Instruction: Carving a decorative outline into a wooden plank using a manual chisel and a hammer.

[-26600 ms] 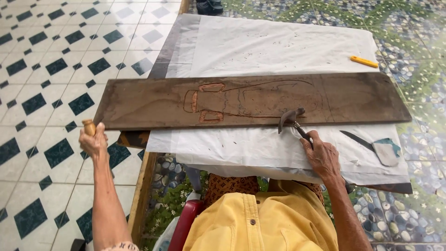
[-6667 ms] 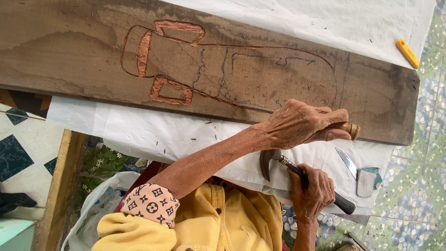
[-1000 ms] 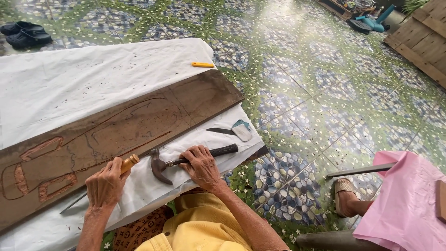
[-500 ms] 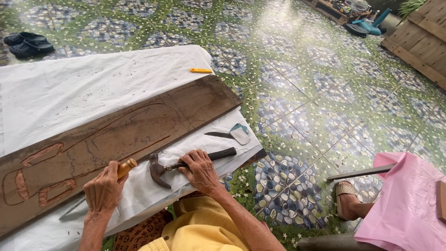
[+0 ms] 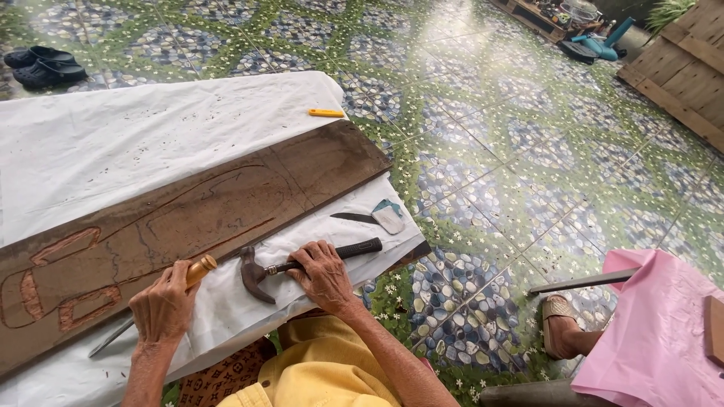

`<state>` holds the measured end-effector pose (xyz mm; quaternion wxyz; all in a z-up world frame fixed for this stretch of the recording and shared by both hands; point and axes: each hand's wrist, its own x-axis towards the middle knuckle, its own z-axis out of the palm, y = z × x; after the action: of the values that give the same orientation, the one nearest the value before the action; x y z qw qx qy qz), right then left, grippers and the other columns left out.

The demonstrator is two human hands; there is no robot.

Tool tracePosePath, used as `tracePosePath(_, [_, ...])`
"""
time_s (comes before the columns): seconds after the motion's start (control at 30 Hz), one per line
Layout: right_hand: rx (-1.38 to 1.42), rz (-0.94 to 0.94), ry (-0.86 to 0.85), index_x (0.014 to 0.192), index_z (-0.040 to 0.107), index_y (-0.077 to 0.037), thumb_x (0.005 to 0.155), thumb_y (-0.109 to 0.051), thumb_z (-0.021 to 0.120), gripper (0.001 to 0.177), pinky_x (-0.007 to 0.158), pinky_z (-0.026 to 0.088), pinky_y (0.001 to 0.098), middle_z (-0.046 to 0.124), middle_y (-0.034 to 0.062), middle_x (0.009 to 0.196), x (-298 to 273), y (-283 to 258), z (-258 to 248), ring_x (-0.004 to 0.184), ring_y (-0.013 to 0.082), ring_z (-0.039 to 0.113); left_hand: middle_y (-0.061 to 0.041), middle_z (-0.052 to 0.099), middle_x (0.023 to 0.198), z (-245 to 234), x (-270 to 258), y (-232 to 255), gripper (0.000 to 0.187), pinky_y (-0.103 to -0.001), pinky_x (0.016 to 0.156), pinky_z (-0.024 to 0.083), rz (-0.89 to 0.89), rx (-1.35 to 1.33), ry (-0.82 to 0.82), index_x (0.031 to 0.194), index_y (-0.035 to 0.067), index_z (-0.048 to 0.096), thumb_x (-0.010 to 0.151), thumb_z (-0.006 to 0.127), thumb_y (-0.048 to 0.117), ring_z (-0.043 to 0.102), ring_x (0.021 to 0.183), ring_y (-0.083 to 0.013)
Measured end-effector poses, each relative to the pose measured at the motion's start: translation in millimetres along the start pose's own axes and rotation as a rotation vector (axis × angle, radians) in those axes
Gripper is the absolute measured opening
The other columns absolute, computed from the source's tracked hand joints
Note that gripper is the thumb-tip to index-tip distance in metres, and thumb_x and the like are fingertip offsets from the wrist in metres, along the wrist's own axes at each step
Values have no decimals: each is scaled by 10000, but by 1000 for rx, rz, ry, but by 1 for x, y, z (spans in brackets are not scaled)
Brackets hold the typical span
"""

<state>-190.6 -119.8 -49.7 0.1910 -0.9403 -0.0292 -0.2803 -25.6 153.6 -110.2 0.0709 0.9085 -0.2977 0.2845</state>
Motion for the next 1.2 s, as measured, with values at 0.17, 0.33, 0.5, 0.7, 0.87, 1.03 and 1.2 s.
tracePosePath(0.17, [3, 1, -1, 1115, 626, -120, 966, -261, 700, 218, 927, 431, 416, 593, 95, 1053, -1, 1, 2, 977, 296, 533, 89, 731, 847, -6, 0, 2, 345, -259, 528, 492, 21, 5, 11, 1074, 221, 650, 903, 767, 497, 679, 650, -88])
tracePosePath(0.33, [-1, -20, 18, 1102, 607, -109, 957, -235, 704, 215, 886, 422, 416, 584, 101, 1052, 2, -2, -2, 971, 308, 527, 36, 680, 783, -11, 2, 5, 299, -326, 530, 442, 47, -48, -2, 977, 191, 577, 928, 783, 403, 660, 640, -160])
tracePosePath(0.5, [-8, -3, 6, 1104, 628, -123, 948, -244, 728, 221, 923, 431, 422, 594, 88, 1043, 0, -1, 0, 963, 291, 534, 66, 744, 867, -3, 0, 3, 335, -274, 502, 496, 70, -38, -17, 1003, 216, 633, 859, 767, 488, 652, 576, -108])
tracePosePath(0.7, [-23, -11, -3, 1118, 625, -116, 939, -234, 724, 236, 902, 433, 416, 591, 100, 1054, 1, 3, 2, 969, 301, 537, 47, 641, 701, -7, 3, 3, 281, -288, 452, 402, 166, -104, -26, 947, 187, 592, 969, 681, 453, 552, 501, -95])
tracePosePath(0.87, [30, 13, 17, 1067, 651, -149, 917, -223, 752, 195, 891, 455, 403, 587, 66, 990, -2, 7, 7, 943, 279, 559, 58, 615, 713, -21, 7, 13, 290, -242, 533, 485, 137, -87, 10, 936, 215, 580, 916, 738, 458, 601, 549, -102])
tracePosePath(1.03, [61, 40, -19, 1016, 687, -202, 875, -221, 790, 176, 912, 483, 402, 597, 40, 926, -8, 12, 20, 940, 272, 606, 64, 532, 686, -39, 9, 20, 313, -254, 550, 520, 107, -84, 89, 899, 210, 538, 875, 747, 442, 641, 586, -157])
tracePosePath(1.2, [45, 79, -18, 1054, 700, -192, 892, -208, 789, 186, 926, 475, 403, 612, 42, 977, -4, 11, 18, 976, 263, 604, 47, 559, 713, -22, 5, 20, 321, -287, 574, 548, 174, -230, 136, 879, 199, 557, 818, 820, 373, 661, 609, -177])
